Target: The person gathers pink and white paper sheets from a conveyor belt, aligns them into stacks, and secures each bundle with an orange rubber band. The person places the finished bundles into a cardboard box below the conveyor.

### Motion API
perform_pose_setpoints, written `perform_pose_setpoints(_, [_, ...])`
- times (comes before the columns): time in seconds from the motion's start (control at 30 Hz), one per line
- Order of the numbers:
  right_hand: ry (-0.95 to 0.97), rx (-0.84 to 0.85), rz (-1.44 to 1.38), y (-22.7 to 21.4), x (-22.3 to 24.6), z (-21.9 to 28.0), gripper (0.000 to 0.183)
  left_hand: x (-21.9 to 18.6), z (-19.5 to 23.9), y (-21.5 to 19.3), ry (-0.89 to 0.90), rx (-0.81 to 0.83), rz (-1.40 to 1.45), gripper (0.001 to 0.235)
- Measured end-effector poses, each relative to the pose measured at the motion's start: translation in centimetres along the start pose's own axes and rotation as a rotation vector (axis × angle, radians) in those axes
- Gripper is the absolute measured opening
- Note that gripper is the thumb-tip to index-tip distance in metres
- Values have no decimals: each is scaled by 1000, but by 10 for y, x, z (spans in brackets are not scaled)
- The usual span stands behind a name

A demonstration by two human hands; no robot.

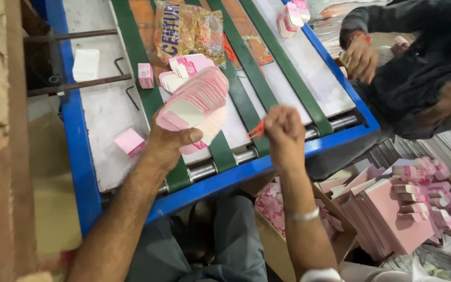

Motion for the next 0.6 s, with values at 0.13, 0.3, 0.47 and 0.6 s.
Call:
perform_pose_setpoints(0.13, [113, 32, 0, -14, -2, 86, 12, 8, 54, 28, -66, 33, 107, 109])
perform_pose_setpoints(0.3, [59, -113, 399, -30, -16, 178, 17, 47, 162, 47, -9, -30, 240, 105])
perform_pose_setpoints(0.47, [250, -161, 48, -64, -75, 256, 17, 88, 228, 53, -100, -70, 361, 100])
perform_pose_setpoints(0.6, [342, -142, -83, -81, -98, 314, 10, 132, 269, 48, -193, -210, 391, 96])
Point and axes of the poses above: each hand's wrist, its own z-axis away from the middle knuckle, its own y-axis out of the palm, x = y × z, the point moved 8 cm from there along -z, towards the middle knuckle, and after that the axes turned 3 degrees about -z, right-handed, at the moved point
